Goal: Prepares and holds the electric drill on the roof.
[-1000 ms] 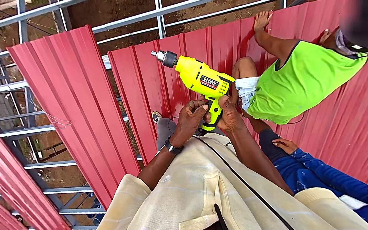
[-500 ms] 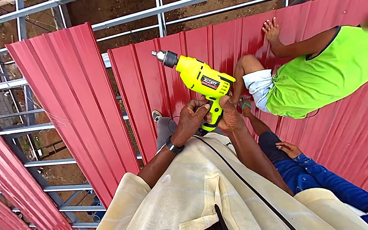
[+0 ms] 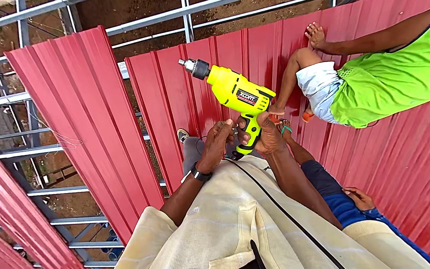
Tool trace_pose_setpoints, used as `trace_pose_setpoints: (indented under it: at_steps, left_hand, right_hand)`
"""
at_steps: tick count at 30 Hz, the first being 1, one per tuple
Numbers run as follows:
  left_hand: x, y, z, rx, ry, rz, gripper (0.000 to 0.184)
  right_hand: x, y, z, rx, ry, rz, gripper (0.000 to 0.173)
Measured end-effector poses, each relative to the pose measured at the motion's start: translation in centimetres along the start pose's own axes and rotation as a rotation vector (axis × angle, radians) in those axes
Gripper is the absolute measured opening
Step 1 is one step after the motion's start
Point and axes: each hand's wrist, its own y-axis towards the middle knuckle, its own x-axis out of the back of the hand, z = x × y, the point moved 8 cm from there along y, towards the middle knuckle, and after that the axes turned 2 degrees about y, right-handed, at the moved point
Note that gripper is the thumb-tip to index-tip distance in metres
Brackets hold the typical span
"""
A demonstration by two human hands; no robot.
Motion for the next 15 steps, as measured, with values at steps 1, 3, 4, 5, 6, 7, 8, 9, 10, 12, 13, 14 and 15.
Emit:
trace_pose_setpoints:
  at_steps: [1, 3, 4, 5, 6, 7, 8, 9, 10, 12, 13, 14, 15]
  left_hand:
    - [0.0, 0.0, 0.0, -0.002, 0.002, -0.001, 0.041]
    - [0.0, -0.1, 0.0, -0.001, 0.003, 0.000, 0.041]
    - [-0.1, -0.2, 0.0, 0.000, 0.002, 0.002, 0.041]
    - [-0.1, -0.2, 0.0, -0.001, -0.003, 0.000, 0.042]
    - [-0.1, -0.2, 0.0, -0.008, -0.006, -0.006, 0.043]
    - [0.1, -0.1, 0.1, -0.013, -0.004, -0.012, 0.043]
    - [0.3, -0.2, 0.2, -0.018, -0.002, -0.019, 0.043]
    - [0.4, -0.2, 0.3, -0.019, 0.005, -0.020, 0.042]
    - [0.5, -0.2, 0.4, -0.020, 0.006, -0.024, 0.042]
    - [0.6, -0.1, 0.2, -0.020, 0.005, -0.039, 0.040]
    - [0.7, -0.2, 0.1, -0.020, 0.004, -0.046, 0.039]
    - [0.8, -0.2, -0.1, -0.022, 0.005, -0.052, 0.038]
    - [0.9, -0.2, -0.2, -0.023, 0.011, -0.057, 0.037]
  right_hand:
    - [0.0, 0.0, -0.2, -0.004, 0.006, 0.003, 0.054]
    - [-0.2, -0.1, -0.5, -0.004, 0.026, -0.004, 0.053]
    - [-0.3, -0.1, -0.7, -0.001, 0.036, -0.014, 0.052]
    - [-0.2, -0.3, -0.9, -0.001, 0.043, -0.026, 0.051]
    - [-0.1, -0.3, -1.1, -0.007, 0.045, -0.031, 0.051]
    - [0.0, -0.3, -1.2, -0.013, 0.045, -0.036, 0.052]
    - [0.2, -0.3, -1.3, -0.018, 0.045, -0.042, 0.052]
    - [0.4, -0.3, -1.3, -0.022, 0.042, -0.044, 0.053]
    - [0.7, -0.3, -1.3, -0.025, 0.040, -0.047, 0.053]
    - [1.0, -0.3, -1.2, -0.032, 0.044, -0.054, 0.054]
    - [1.1, -0.3, -1.2, -0.032, 0.049, -0.054, 0.054]
    - [1.0, -0.3, -1.2, -0.030, 0.053, -0.052, 0.054]
    - [0.9, -0.3, -1.1, -0.029, 0.050, -0.052, 0.055]
